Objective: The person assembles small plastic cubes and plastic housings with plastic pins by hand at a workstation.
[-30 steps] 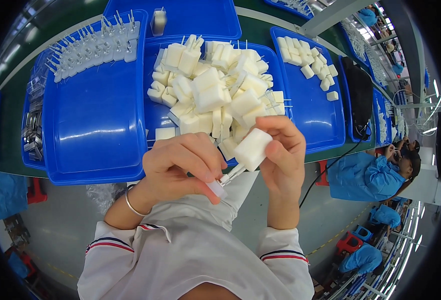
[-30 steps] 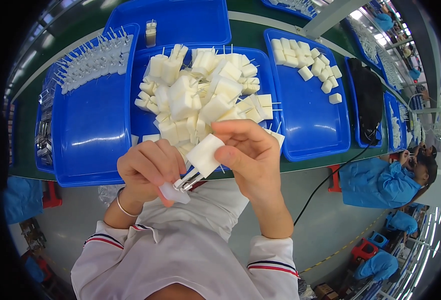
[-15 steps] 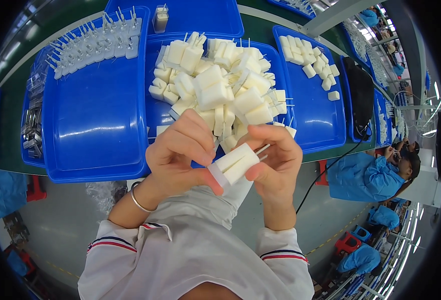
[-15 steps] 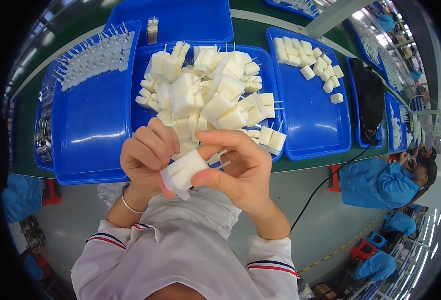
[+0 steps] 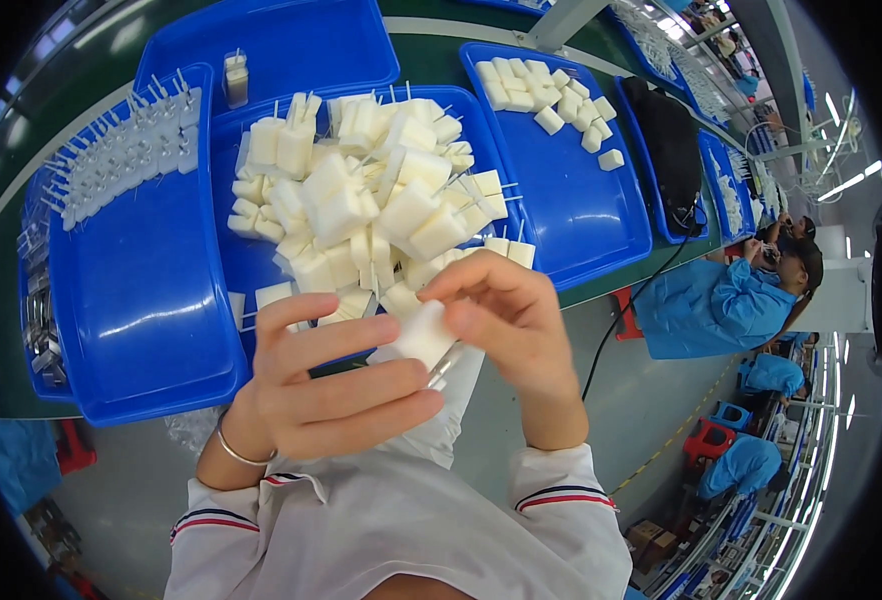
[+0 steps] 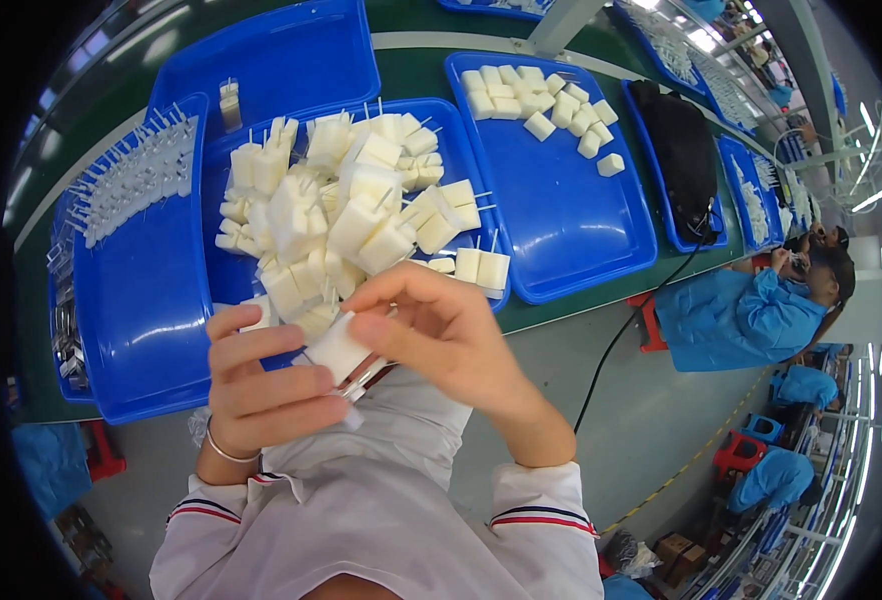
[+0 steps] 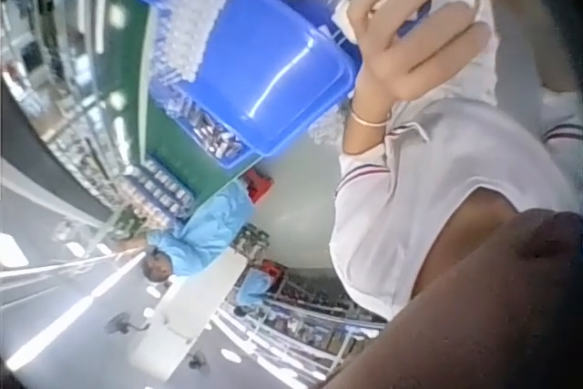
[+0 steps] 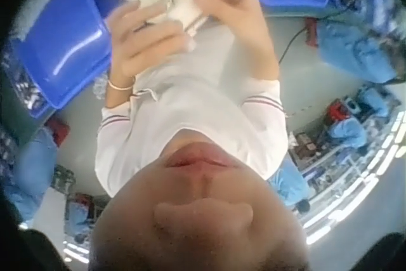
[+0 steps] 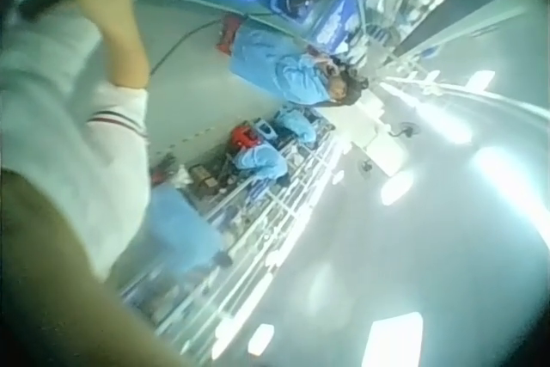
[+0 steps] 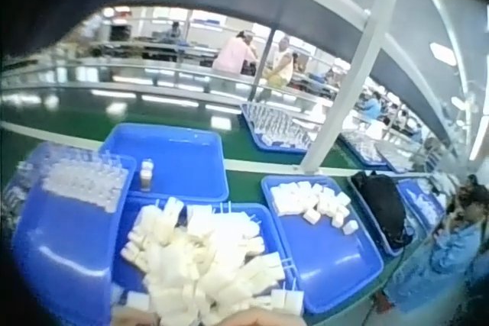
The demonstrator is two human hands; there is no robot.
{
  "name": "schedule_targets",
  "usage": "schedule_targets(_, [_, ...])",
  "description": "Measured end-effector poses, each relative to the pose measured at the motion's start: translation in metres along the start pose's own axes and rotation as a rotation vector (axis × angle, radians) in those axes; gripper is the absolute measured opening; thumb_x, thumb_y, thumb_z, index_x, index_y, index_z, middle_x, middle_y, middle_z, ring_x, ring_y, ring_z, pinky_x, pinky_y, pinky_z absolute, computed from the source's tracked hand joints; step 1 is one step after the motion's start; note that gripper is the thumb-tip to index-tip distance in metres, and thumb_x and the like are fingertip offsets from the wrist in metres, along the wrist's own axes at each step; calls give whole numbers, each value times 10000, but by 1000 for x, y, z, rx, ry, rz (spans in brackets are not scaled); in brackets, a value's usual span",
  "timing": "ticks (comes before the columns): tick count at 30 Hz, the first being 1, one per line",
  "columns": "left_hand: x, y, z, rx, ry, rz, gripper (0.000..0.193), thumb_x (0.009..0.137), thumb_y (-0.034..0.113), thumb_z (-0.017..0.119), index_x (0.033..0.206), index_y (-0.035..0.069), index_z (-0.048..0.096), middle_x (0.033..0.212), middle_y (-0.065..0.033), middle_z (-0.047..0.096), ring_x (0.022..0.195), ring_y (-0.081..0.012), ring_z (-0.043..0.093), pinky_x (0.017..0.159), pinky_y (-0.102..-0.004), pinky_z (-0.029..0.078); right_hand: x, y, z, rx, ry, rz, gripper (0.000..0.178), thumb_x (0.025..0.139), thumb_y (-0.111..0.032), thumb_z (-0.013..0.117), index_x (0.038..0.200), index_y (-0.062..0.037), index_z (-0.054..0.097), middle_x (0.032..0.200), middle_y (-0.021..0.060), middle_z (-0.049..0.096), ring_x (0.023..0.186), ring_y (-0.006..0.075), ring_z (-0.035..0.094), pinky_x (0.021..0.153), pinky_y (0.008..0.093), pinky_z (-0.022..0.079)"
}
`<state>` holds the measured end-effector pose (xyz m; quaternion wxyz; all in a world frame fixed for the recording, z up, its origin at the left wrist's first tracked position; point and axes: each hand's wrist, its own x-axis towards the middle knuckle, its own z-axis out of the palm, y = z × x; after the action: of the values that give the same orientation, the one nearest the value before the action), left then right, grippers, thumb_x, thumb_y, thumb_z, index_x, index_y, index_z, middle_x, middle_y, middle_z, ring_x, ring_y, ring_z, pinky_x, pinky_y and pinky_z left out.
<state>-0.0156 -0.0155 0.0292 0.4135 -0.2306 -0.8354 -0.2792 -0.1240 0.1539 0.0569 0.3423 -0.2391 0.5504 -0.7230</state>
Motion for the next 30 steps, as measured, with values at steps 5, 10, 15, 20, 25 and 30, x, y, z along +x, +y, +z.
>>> schedule_targets(5, [0, 11, 1, -371, 204, -384, 356, 624, 45, 744, 936, 99, 582, 915, -48, 594, 885, -219, 545, 770, -343, 429, 40, -29, -91, -752, 517, -272, 195, 818, -159, 589, 898, 18, 607, 747, 73, 624, 693, 119, 589, 611, 231, 462])
schedule_targets(10, [-14, 12, 7, -758, 265, -798, 443, 647, -16, 738, 1019, -8, 497, 975, -90, 530, 881, -163, 537, 772, -267, 441, 60, -4, -267, -1783, 794, -336, 286, 680, -29, 633, 964, -51, 608, 961, 131, 604, 840, 326, 579, 758, 375, 464])
schedule_targets(15, [-12, 12, 8, -780, 366, -890, 477, 662, -56, 713, 1077, -16, 481, 1005, -73, 511, 908, -136, 531, 811, -264, 447, 63, 2, -226, -1263, 796, -263, 254, 730, -67, 652, 966, 1, 590, 842, 123, 618, 741, 220, 602, 697, 300, 469])
schedule_targets(20, [-10, 9, 21, -830, 529, -889, 478, 680, -59, 707, 1096, -20, 473, 959, -64, 527, 873, -121, 538, 788, -253, 471, 26, 12, -57, -256, 390, -263, 217, 752, 17, 616, 967, 12, 583, 909, 96, 623, 816, 125, 584, 743, 236, 466])
schedule_targets(25, [-10, 7, 20, -743, 400, -873, 458, 679, -48, 713, 1073, -23, 482, 891, -55, 542, 783, -95, 546, 706, -230, 491, 15, 21, -18, -3, 322, -296, 261, 783, 15, 605, 1038, 26, 550, 973, 133, 610, 908, 162, 578, 811, 256, 448])
schedule_targets(30, [-12, 9, 19, -765, 453, -906, 440, 681, -36, 718, 1058, -22, 491, 852, -45, 545, 755, -86, 552, 676, -220, 493, 15, 22, -10, -22, 262, -277, 226, 786, 7, 605, 1007, 25, 562, 955, 123, 612, 880, 155, 579, 785, 256, 447])
